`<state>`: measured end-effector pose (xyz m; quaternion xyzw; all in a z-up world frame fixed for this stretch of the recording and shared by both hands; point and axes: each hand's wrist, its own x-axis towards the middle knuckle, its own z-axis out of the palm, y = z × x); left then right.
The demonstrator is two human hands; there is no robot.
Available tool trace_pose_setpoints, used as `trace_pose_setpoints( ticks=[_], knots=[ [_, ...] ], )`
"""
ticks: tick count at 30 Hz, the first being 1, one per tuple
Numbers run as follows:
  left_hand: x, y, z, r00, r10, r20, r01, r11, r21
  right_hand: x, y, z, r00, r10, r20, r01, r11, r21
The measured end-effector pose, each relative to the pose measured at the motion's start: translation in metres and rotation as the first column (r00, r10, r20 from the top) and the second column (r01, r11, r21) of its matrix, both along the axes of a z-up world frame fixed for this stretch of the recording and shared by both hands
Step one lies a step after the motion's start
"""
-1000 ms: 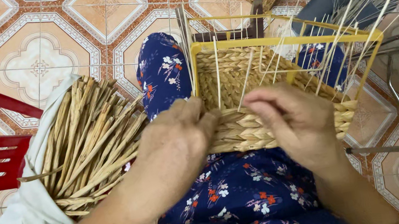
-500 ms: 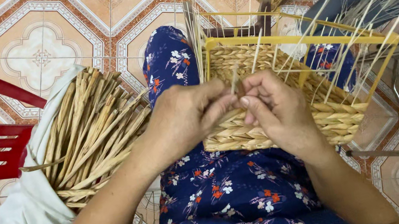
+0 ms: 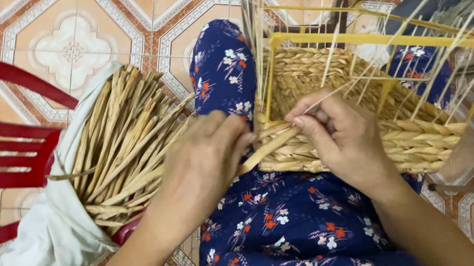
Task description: The person weaves a basket by hand, interlacing thin bamboo strips through a yellow metal frame. They repeatedly pull and tuck the strips to build up the basket walls.
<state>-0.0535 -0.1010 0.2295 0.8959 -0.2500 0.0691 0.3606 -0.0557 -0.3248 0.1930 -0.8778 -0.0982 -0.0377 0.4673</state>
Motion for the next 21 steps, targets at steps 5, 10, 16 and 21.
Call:
trace_pose_setpoints(
  ticks=[5, 10, 16, 21],
  knots=[
    [0.002, 0.007, 0.020, 0.981, -0.191, 0.025, 0.190, 0.981, 0.052, 0.002, -0.002, -0.003, 0.997, 0.054, 0.055, -0.052, 0.998, -0.026],
    [0.009, -0.013, 0.020, 0.934, -0.355, -0.046, 0.358, 0.931, 0.071, 0.004, -0.003, -0.010, 0.970, 0.094, 0.222, -0.085, 0.995, -0.049],
    [0.014, -0.020, 0.031, 0.899, -0.426, -0.096, 0.433, 0.899, 0.068, 0.005, -0.003, -0.019, 0.962, 0.100, 0.255, -0.090, 0.995, -0.048],
    [0.018, -0.018, 0.039, 0.906, -0.410, -0.105, 0.418, 0.906, 0.068, 0.005, -0.005, -0.017, 0.963, 0.113, 0.246, -0.109, 0.994, -0.029]
  ],
)
